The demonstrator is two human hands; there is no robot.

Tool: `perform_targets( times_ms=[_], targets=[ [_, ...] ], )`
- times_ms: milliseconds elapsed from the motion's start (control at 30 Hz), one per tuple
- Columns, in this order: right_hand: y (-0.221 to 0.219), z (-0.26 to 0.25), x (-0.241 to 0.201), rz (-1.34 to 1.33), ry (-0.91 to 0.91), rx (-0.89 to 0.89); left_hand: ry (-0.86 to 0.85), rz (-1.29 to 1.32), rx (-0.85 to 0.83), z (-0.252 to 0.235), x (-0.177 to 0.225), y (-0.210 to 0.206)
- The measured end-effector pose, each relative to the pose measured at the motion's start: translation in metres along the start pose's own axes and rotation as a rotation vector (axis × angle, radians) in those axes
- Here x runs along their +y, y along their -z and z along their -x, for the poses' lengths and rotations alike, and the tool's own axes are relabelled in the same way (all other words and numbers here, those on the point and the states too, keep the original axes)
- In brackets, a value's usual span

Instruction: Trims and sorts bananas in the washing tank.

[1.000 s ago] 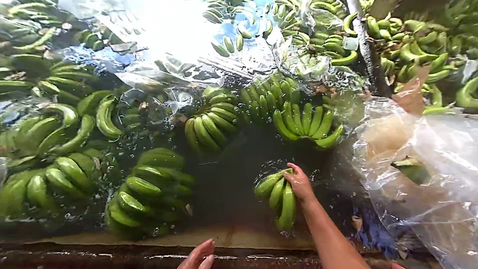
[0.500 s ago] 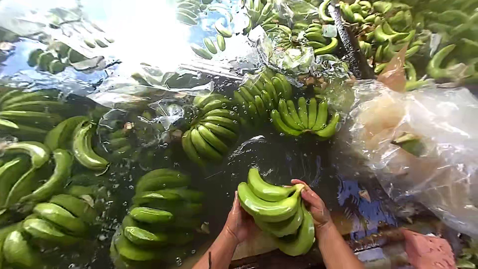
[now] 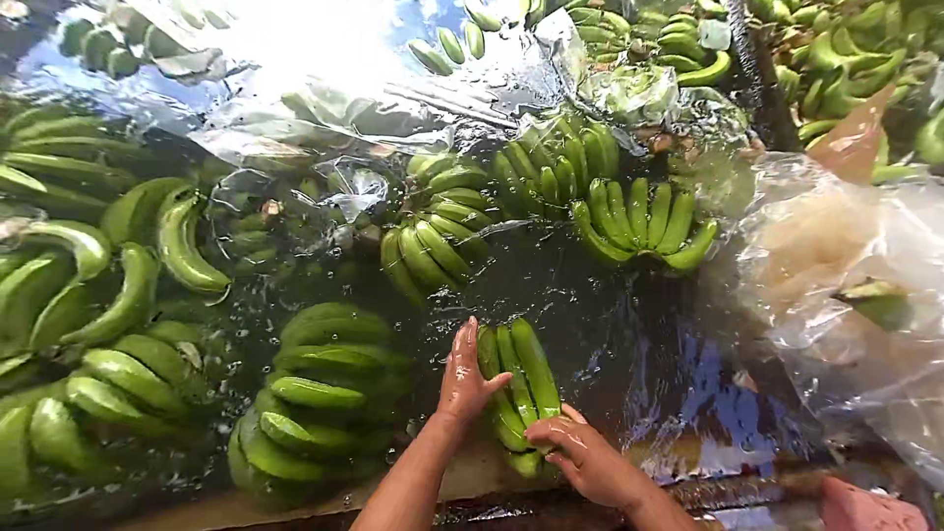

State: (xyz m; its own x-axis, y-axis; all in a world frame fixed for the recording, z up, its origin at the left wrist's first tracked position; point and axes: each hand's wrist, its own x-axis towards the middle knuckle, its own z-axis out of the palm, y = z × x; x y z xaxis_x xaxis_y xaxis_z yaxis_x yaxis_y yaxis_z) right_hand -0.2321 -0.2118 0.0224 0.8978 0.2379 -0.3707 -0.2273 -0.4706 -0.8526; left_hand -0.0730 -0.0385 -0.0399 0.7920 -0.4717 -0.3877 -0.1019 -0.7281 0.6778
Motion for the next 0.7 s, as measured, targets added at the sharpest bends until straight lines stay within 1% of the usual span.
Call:
perform_targets(
  times_ms=[67, 100, 200, 300, 367, 433, 500, 567, 633, 667, 700],
  targets=[
    [-0.006, 0.010, 0.013, -0.037, -0.003, 0.076, 0.112, -0.029, -0.142, -0.011, -0.002, 0.004],
    [-0.010, 0.015, 0.020, -0.072, -0.016, 0.138, 0.147, -0.022, -0.163, -0.011, -0.005, 0.003],
    [-0.025, 0.020, 0.041, -0.191, -0.092, 0.325, 0.228, -0.099, -0.090, -0.002, -0.002, -0.001],
    [-0.037, 0.014, 0.052, -0.253, -0.109, 0.525, 0.311, -0.155, -0.108, -0.002, 0.003, 0.004],
    [-0.035, 0.009, 0.056, -0.290, -0.103, 0.598, 0.332, -0.165, -0.144, -0.002, 0.000, 0.011],
    [-0.025, 0.005, 0.053, -0.288, -0.082, 0.614, 0.342, -0.224, -0.194, 0.000, 0.003, 0.019],
    [-0.014, 0.004, 0.047, -0.264, -0.049, 0.582, 0.256, -0.209, -0.196, 0.001, 0.012, 0.024],
    [-0.008, 0.004, 0.041, -0.238, 0.027, 0.544, 0.137, -0.225, -0.308, -0.007, 0.024, 0.024],
    [-0.003, 0.007, 0.036, -0.234, 0.113, 0.494, 0.083, -0.305, -0.487, -0.018, 0.031, 0.023],
    [0.001, 0.009, 0.035, -0.270, 0.120, 0.462, 0.048, -0.310, -0.528, -0.024, 0.032, 0.025],
    [0.008, 0.010, 0.035, -0.328, 0.083, 0.439, 0.000, -0.286, -0.527, -0.029, 0.031, 0.030]
  ],
)
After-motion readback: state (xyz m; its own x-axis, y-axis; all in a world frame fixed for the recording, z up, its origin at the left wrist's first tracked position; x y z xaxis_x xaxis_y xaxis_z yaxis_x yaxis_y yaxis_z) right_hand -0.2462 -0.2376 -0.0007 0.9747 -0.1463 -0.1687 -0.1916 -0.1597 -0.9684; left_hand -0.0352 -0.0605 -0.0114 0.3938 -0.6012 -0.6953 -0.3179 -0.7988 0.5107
